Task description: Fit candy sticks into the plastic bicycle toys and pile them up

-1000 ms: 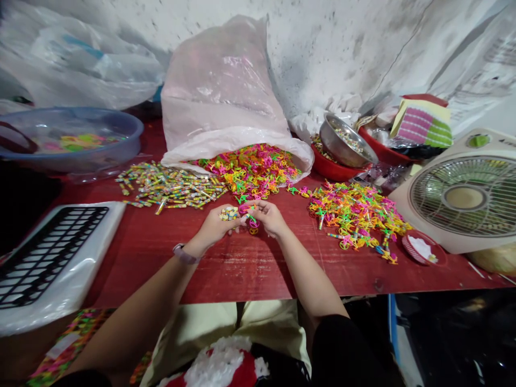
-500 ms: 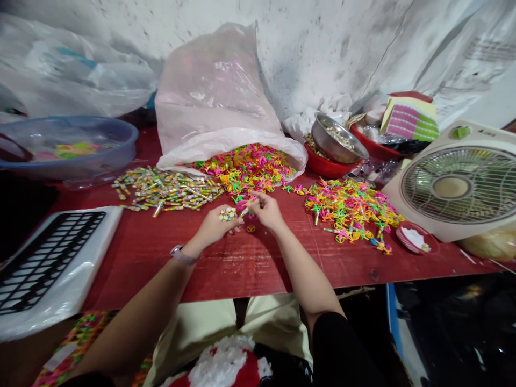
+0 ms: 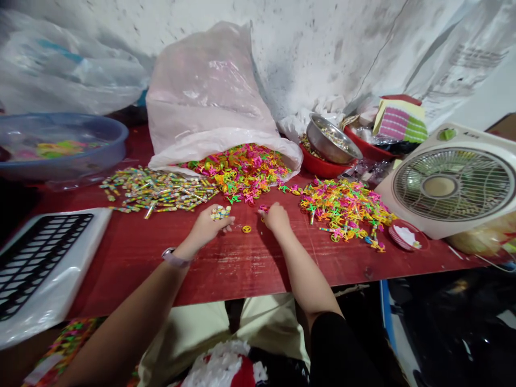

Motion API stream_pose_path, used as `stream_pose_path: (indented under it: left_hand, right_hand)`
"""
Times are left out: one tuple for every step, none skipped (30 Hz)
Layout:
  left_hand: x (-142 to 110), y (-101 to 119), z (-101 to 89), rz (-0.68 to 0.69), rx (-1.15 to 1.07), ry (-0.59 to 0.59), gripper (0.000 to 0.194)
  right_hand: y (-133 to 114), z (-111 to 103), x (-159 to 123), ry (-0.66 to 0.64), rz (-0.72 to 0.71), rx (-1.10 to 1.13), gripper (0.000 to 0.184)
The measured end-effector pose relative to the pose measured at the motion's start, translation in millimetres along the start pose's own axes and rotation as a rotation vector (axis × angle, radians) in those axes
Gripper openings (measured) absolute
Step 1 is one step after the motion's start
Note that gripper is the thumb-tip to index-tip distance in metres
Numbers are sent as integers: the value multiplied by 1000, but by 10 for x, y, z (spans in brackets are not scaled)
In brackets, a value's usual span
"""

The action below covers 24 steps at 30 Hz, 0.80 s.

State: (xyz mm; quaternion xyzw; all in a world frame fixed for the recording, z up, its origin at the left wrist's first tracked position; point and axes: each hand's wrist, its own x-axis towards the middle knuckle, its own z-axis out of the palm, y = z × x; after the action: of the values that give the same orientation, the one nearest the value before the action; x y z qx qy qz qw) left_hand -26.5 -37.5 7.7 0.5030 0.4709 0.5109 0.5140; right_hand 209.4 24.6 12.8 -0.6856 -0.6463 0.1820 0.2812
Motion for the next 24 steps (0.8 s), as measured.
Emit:
stream_pose_path:
  left_hand:
    - [-6,2,-19,-7,2,10,52]
    - [-12,3,-35,-14,8,22,52]
    - [-17,1,-47,-21,19,32,53]
    - [-22,-4,-53,-29,33,36,53]
    - [-27,-10,-52,-39,46,28,54]
    - [-33,-17,-43,-47,53,12,54]
    - [-40,-22,-27,-52,56,-10,54]
    - [-50,-23,-5,-53,54,-31,54]
    - [-61,-20,20,-50,48,-47,54]
    - [-73,-11,47,-44,42,-54,55]
    - [-86,2,73,-35,37,-53,55]
    - [-99,18,97,-27,34,-49,55]
    - [-110,36,116,-19,31,-44,55]
    - [-119,55,130,-9,26,-38,54]
    - [-127,73,139,2,20,-32,54]
    - [-134,89,142,13,13,-27,53]
    - [-139,103,142,23,7,-23,52]
    - [-145,115,138,30,3,-23,52]
    - [-149,125,133,34,2,-28,51]
    - [-154,134,127,35,2,-35,51]
    - [-158,141,120,33,0,-45,50]
    - [-162,149,112,29,-4,-55,50]
    - [-165,156,104,23,-10,-65,50]
    - [-169,165,96,16,-17,-74,50]
  right_hand:
    - [-5,91,-2,-19,11,18,34]
    - [4,142,6,-43,11,40,31]
    - [25,162,19,-71,6,62,31]
    - [52,158,33,-94,6,76,31]
    - [79,141,43,-108,14,80,32]
    - [100,117,46,-115,26,102,33]
    - [111,94,40,-118,39,165,33]
    - [108,74,23,-124,47,274,35]
    - [89,58,-5,-143,44,424,37]
    - [55,46,-43,-184,28,599,39]
    - [9,39,-88,-251,5,777,40]
    - [-46,35,-138,-342,-21,927,40]
    - [-104,33,-189,-443,-40,1028,40]
    - [-161,35,-237,-534,-45,1096,39]
    - [-212,38,-279,-601,-35,1144,38]
    - [-254,43,-313,-638,-18,1179,36]
    - [-286,48,-338,-647,1,1208,35]
    - [-308,52,-354,-639,17,1232,33]
    - [-320,54,-365,-626,29,1252,33]
    - [-325,53,-372,-620,36,1263,33]
    - [-326,49,-377,-621,41,1269,33]
    - [-323,43,-383,-626,41,1269,34]
    - [-320,35,-389,-630,39,1267,36]
    - [-317,28,-397,-631,33,1266,39]
